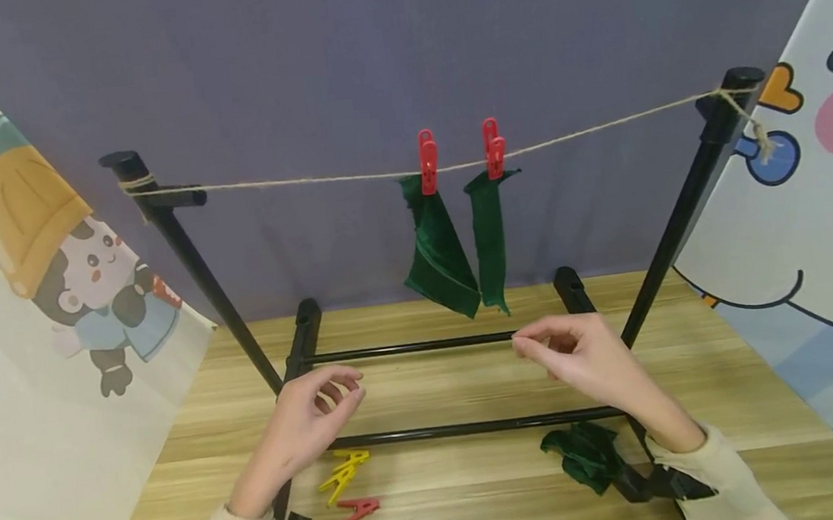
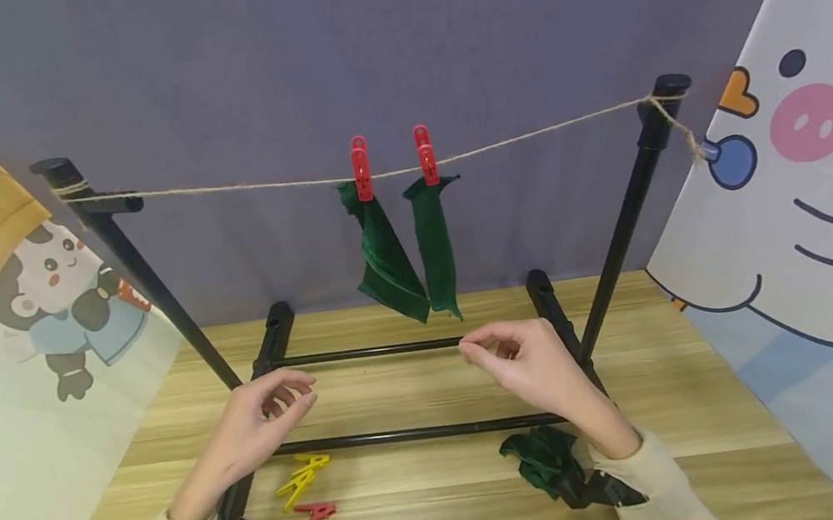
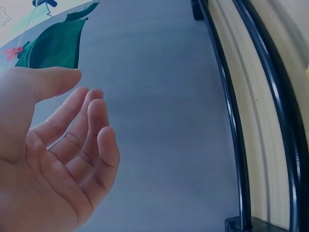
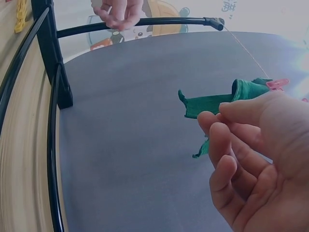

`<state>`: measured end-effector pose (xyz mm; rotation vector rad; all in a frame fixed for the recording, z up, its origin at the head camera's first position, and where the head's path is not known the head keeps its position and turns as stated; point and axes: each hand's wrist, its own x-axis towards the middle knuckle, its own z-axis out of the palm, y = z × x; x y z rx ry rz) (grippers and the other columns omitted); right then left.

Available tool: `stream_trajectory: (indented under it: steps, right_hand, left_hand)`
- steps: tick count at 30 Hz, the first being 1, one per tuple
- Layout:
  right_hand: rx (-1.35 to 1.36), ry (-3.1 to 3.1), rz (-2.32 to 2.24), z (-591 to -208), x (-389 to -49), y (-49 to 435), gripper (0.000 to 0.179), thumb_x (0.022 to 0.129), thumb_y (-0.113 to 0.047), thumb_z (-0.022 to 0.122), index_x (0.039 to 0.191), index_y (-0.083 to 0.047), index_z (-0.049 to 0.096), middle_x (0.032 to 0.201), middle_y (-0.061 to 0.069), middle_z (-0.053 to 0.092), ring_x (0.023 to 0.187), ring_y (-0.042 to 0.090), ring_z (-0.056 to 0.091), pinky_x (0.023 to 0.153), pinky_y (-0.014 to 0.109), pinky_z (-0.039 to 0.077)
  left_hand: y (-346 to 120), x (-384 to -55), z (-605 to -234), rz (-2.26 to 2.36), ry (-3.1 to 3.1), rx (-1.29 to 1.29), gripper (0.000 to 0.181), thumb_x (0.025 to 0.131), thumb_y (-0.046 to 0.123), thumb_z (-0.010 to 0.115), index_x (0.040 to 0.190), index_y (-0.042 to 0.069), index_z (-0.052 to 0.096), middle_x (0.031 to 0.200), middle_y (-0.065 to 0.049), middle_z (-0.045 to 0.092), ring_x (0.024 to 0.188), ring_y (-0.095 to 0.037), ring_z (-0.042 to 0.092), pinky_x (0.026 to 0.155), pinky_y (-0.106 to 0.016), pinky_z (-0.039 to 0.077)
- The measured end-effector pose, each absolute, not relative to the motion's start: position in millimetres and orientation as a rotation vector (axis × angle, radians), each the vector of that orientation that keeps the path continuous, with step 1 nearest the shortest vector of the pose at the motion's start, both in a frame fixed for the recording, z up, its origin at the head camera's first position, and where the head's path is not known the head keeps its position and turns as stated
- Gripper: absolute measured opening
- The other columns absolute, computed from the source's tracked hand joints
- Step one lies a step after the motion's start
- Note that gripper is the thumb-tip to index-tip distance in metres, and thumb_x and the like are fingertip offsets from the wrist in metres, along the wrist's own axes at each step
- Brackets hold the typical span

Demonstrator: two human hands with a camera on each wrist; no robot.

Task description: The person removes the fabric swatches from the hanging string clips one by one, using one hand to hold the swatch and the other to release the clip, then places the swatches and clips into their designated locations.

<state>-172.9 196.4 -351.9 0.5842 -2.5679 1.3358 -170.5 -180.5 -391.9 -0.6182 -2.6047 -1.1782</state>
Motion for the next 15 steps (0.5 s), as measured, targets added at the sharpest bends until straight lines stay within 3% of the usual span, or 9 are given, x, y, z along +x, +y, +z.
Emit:
stream_trajectory:
  steps: [7, 15]
  right_hand:
    - [0.596, -2.503, 1.374, -348, -174, 190, 0.008, 0.09, -0.029, 0.069, 0.097, -0.03, 0.073, 0.071, -0.007, 0.066, 0.046, 0.013, 0.054, 0.037, 0.028, 0.038]
    - [0.615, -2.463, 1.432, -319, -160, 172, 0.009, 0.091, -0.013, 0.068, 0.097, -0.014, 0.074, 0.076, 0.0, 0.068, 0.048, 0.014, 0.056, 0.041, 0.028, 0.043]
  left_hand:
    - [-175, -176, -384, -1.193, -2.586, -0.616, 0.015, 0.09, 0.038, 0.066, 0.105, 0.035, 0.065, 0.091, 0.019, 0.063, 0.076, -0.004, 0.058, 0.063, -0.027, 0.051]
    - [-170, -182, -372, -1.213, -2.518, -0.661, 0.015, 0.091, 0.035, 0.067, 0.106, 0.034, 0.066, 0.096, 0.02, 0.063, 0.077, -0.005, 0.058, 0.064, -0.027, 0.051]
